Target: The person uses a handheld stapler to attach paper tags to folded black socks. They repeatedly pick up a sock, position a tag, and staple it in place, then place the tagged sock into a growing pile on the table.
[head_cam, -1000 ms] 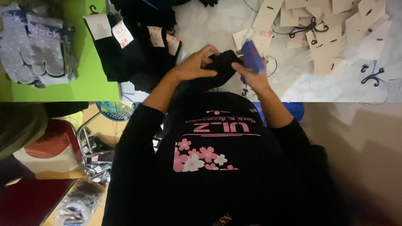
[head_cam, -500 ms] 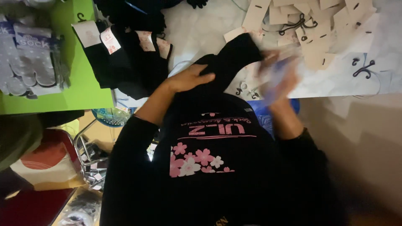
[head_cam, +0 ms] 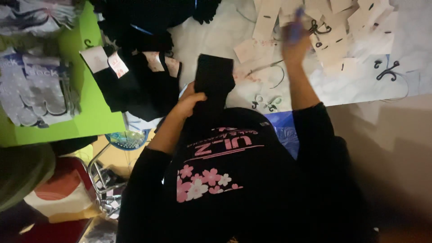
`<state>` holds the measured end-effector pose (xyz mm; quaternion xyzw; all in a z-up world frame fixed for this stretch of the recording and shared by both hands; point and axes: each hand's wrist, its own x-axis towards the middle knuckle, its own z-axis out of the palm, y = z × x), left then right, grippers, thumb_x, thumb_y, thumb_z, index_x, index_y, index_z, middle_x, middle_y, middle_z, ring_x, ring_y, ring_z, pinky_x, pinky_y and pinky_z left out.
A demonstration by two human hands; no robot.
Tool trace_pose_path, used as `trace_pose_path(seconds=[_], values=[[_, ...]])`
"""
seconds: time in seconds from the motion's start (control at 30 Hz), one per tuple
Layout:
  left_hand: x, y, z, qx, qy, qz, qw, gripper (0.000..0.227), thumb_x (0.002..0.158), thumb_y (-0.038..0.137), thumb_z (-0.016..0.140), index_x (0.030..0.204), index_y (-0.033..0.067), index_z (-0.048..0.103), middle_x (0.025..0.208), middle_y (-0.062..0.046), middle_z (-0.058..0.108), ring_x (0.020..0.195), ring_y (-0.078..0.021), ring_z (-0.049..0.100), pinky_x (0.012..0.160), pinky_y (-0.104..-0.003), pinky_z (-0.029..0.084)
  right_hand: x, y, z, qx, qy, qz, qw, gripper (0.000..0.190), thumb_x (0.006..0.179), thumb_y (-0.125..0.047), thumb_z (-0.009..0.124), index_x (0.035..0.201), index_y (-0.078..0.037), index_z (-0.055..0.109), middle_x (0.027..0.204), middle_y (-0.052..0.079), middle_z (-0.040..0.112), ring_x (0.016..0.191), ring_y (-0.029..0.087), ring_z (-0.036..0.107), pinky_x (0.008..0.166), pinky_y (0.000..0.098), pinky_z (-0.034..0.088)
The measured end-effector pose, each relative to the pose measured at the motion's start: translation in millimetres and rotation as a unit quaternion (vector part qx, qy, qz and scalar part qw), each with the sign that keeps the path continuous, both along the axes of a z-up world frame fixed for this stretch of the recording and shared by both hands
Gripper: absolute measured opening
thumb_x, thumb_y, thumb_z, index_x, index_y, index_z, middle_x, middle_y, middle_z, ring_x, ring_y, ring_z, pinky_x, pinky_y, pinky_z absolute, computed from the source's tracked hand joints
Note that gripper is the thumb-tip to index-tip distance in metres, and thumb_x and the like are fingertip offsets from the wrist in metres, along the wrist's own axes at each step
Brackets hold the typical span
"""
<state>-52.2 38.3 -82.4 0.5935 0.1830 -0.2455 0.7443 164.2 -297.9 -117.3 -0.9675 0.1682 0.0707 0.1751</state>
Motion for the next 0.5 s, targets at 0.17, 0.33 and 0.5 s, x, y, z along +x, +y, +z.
trace_pose_path(seconds=[0.17,0.33,0.5], values=[[-16,30,-16,-0.127,-0.069,0.133,0.980,0.078,0.069,0.016,0.074,0.143,0.0021,0.051,0.127,-0.014,0.068,0.113,-0.0236,0.067,0.100,-0.034,0.054,-7,-139,-77,0.048,-0.348,-0.077,0.933,0.032,0.073,-0.027,0.092,0.092,-0.010,0.072,0.081,0.009,0.076,0.068,0.028,0.071,0.056,0.0454,0.056],[8,18,9,-0.094,-0.031,0.195,0.976,0.040,0.074,0.009,0.087,0.110,0.0009,0.070,0.106,-0.013,0.076,0.091,-0.0204,0.073,0.085,-0.033,0.061,-33,-164,-68,-0.002,-0.227,-0.008,0.974,0.045,0.071,-0.015,0.095,0.100,-0.005,0.062,0.101,0.011,0.063,0.076,0.036,0.072,0.054,0.0469,0.060],[26,-9,11,-0.133,-0.048,0.117,0.983,0.068,0.074,0.035,0.089,0.126,0.0014,0.062,0.110,-0.007,0.070,0.096,-0.0169,0.068,0.084,-0.029,0.058,-35,-167,-44,0.006,-0.190,0.093,0.977,0.028,0.091,-0.021,0.085,0.096,-0.001,0.066,0.089,0.016,0.075,0.074,0.032,0.073,0.052,0.0436,0.057]])
